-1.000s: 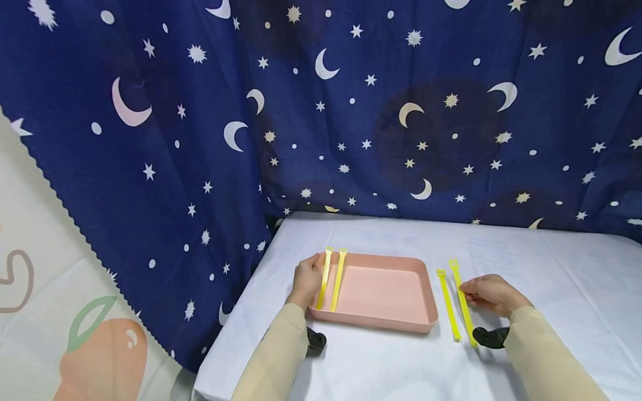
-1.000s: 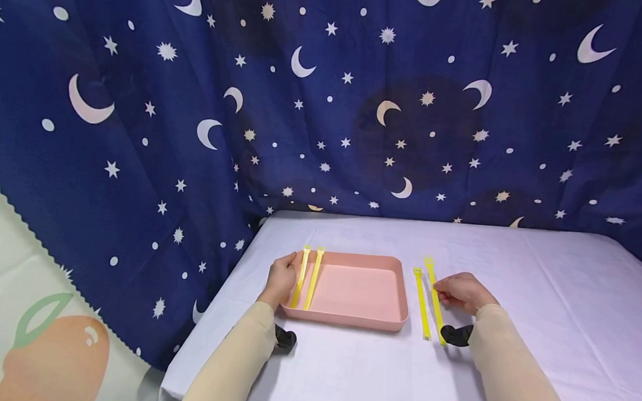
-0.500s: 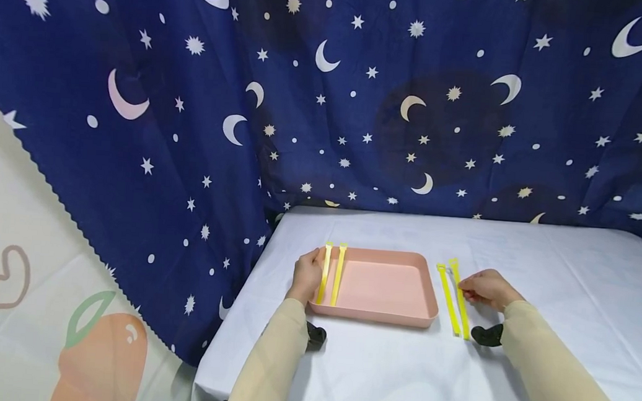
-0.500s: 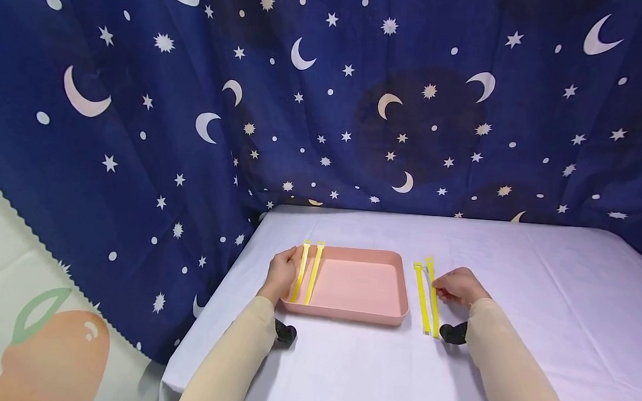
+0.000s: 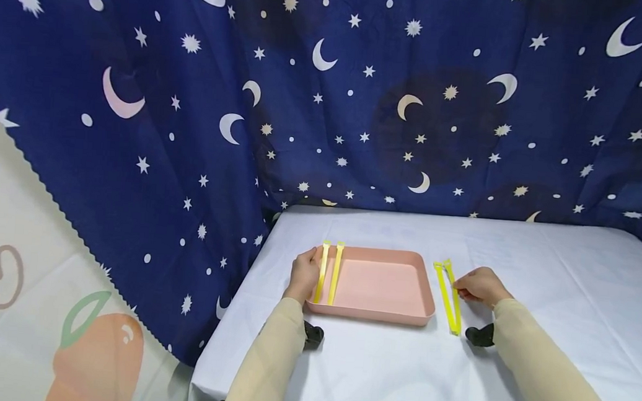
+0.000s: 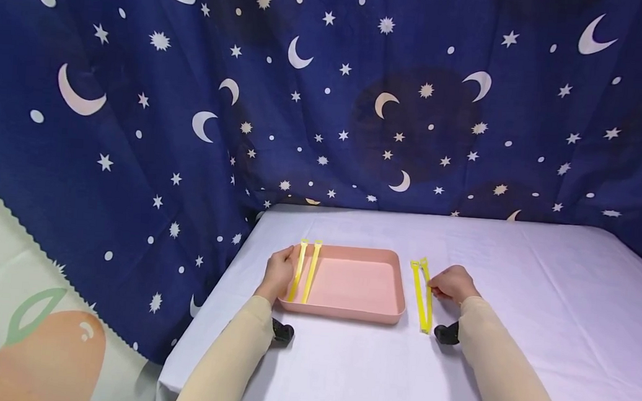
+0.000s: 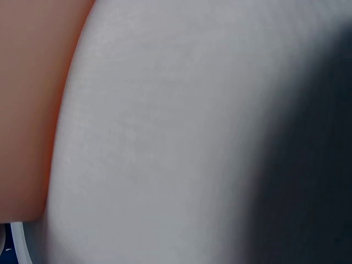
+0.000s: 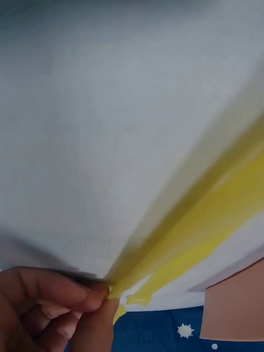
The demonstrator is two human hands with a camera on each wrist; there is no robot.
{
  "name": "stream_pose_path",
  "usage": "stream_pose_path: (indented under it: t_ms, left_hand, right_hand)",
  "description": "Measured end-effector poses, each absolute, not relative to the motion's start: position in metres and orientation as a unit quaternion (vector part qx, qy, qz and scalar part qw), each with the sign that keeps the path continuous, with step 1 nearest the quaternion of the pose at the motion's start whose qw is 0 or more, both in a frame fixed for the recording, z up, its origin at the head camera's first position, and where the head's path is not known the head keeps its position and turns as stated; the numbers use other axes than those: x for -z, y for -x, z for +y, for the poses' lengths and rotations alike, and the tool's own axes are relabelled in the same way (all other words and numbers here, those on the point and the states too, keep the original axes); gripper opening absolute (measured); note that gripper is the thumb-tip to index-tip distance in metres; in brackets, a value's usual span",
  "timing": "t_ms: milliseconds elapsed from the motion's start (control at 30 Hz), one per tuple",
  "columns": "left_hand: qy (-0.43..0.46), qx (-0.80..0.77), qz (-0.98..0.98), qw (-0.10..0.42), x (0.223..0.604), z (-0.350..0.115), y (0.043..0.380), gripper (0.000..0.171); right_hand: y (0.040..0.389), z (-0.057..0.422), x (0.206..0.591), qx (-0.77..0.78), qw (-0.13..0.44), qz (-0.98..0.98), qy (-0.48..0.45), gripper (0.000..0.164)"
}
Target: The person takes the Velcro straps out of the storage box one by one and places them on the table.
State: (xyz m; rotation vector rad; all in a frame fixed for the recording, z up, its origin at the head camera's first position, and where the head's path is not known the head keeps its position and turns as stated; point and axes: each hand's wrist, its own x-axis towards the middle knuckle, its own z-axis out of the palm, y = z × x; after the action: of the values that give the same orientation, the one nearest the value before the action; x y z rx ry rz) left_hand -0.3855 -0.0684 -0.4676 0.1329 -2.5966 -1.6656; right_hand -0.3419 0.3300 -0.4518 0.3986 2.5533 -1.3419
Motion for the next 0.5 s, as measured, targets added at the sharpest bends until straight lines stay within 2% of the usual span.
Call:
stream_pose_path:
  t_ms: [500]
  left_hand:
    - [-0.045, 0.544, -0.838, 0.016, 0.4679, -0.068, 0.387, 0.046]
  right_hand:
    - [0.3389, 0.3226, 0.4492, 0.427, 0.095, 0.885, -0.161, 0.024]
